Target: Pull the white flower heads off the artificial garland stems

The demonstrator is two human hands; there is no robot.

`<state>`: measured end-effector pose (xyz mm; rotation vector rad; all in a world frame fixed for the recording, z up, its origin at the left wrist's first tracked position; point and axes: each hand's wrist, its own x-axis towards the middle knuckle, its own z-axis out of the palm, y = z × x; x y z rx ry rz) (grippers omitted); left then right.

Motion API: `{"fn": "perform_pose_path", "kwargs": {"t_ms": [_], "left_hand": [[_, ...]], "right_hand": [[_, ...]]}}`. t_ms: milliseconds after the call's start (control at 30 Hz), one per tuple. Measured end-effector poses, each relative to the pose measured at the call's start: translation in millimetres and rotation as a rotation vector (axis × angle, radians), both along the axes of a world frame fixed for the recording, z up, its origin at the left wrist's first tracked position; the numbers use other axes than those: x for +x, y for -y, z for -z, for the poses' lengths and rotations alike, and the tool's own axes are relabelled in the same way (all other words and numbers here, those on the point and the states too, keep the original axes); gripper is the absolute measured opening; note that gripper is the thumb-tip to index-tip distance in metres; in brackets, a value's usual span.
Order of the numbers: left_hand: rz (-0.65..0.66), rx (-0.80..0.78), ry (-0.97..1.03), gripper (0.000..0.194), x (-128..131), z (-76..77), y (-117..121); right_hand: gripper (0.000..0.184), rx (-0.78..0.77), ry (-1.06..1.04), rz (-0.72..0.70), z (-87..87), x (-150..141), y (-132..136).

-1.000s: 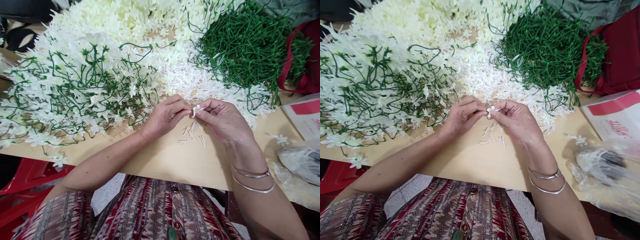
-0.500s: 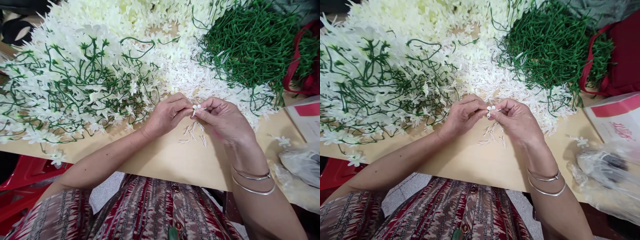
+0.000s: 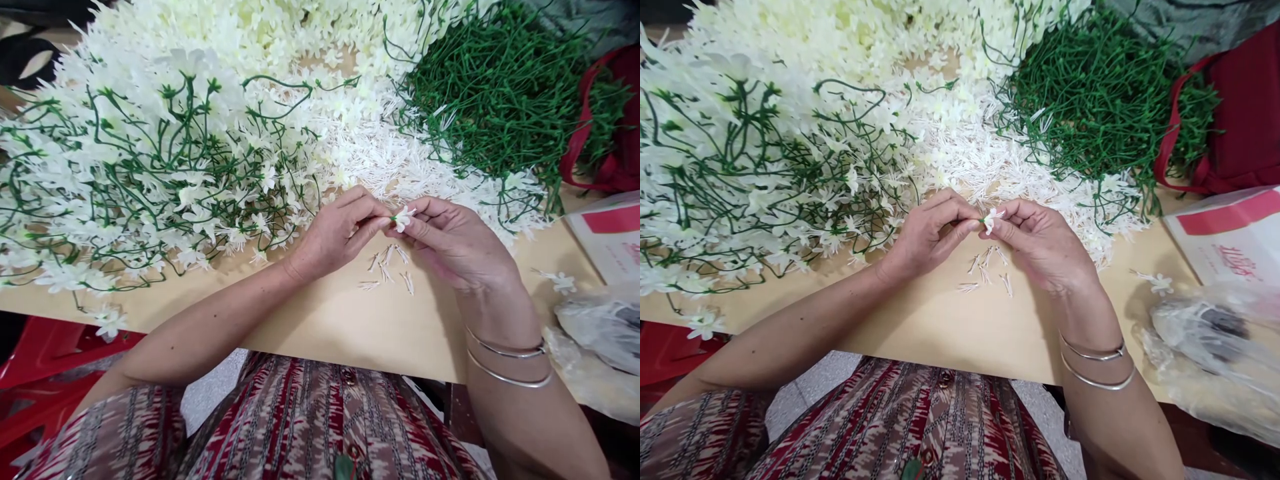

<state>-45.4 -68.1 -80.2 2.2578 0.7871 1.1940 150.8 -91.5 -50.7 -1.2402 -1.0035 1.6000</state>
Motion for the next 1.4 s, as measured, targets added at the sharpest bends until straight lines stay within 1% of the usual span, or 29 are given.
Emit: {"fn": "perform_pose_path", "kwargs": {"t_ms": [133, 367, 533, 667, 733, 800, 833, 900, 933, 967, 1000, 1067, 1100, 1133, 1167, 1200, 1267, 1300, 1333, 1367, 1400], "left_hand": [[0.020, -0.001, 0.009, 0.013, -1, -1.8, 0], [0.026, -0.030, -0.018, 0.014, -1, 0.3, -1], [0.027, -0.069, -0.060, 0.015, -3, 0.8, -2], [0.010, -0.037, -0.027, 0.015, 1, 0.8, 0], [-0.020, 0.016, -0.015, 0.016, 4, -2.6, 2], [-0.057, 0.122, -0.017, 0.015, 4, -11.6, 3], [-0.077, 0.194, -0.027, 0.013, 2, -18.6, 4], [-0.129, 0.350, -0.068, 0.013, -7, -36.5, 3], [-0.166, 0.430, -0.101, 0.017, -15, -46.6, 2], [-0.232, 0.492, -0.106, 0.020, -25, -56.7, 0], [-0.347, 0.565, -0.085, 0.021, -37, -66.2, -3], [-0.665, 0.708, -0.071, 0.023, -65, -81.8, -9], [-0.802, 0.742, -0.092, 0.027, -80, -87.5, -11], [-0.885, 0.726, -0.155, 0.031, -94, -92.1, -13], [-0.936, 0.642, -0.222, 0.032, -106, -95.6, -12], [-0.958, 0.577, -0.259, 0.036, -114, -98.3, -10], [-0.930, 0.627, -0.244, 0.046, -117, -102.1, -2], [-0.889, 0.676, -0.227, 0.048, -111, -103.0, 3], [-0.857, 0.712, -0.201, 0.046, -101, -102.8, 9], [-0.827, 0.684, -0.199, 0.039, -87, -101.0, 14], [-0.773, 0.623, -0.235, 0.030, -72, -97.5, 18]], "right_hand": [[0.034, 0.022, 0.055, -0.012, -1.5, -2, 0], [0.034, -0.014, 0.078, 0.029, -2.5, -6, -1], [0.030, 0.000, 0.078, 0.000, 0.0, -5, -2], [0.035, 0.006, 0.019, 0.002, 2.3, -4, -2], [0.039, 0.013, -0.024, -0.004, 2.9, -2, -3], [0.040, 0.023, -0.062, 0.001, 2.7, 0, -4], [0.040, 0.029, -0.075, 0.012, 2.3, 2, -5], [0.036, 0.049, -0.097, 0.051, 1.1, 5, -6], [0.035, 0.065, -0.103, 0.073, 0.5, 6, -6], [0.034, 0.086, -0.104, 0.094, 0.0, 7, -7], [0.033, 0.109, -0.100, 0.112, -0.3, 8, -7], [0.032, 0.159, -0.079, 0.141, -0.4, 10, -8], [0.031, 0.183, -0.061, 0.154, -0.3, 11, -9], [0.030, 0.202, -0.042, 0.166, -0.1, 12, -9], [0.029, 0.215, -0.026, 0.174, 0.1, 12, -9], [0.029, 0.222, -0.014, 0.179, 0.3, 12, -9], [0.028, 0.236, 0.015, 0.184, 0.8, 12, -9], [0.026, 0.251, 0.035, 0.188, 1.2, 12, -9], [0.024, 0.271, 0.061, 0.193, 1.8, 11, -9], [0.021, 0.295, 0.093, 0.195, 2.8, 11, -10], [0.019, 0.319, 0.128, 0.196, 4.0, 10, -10]]}}
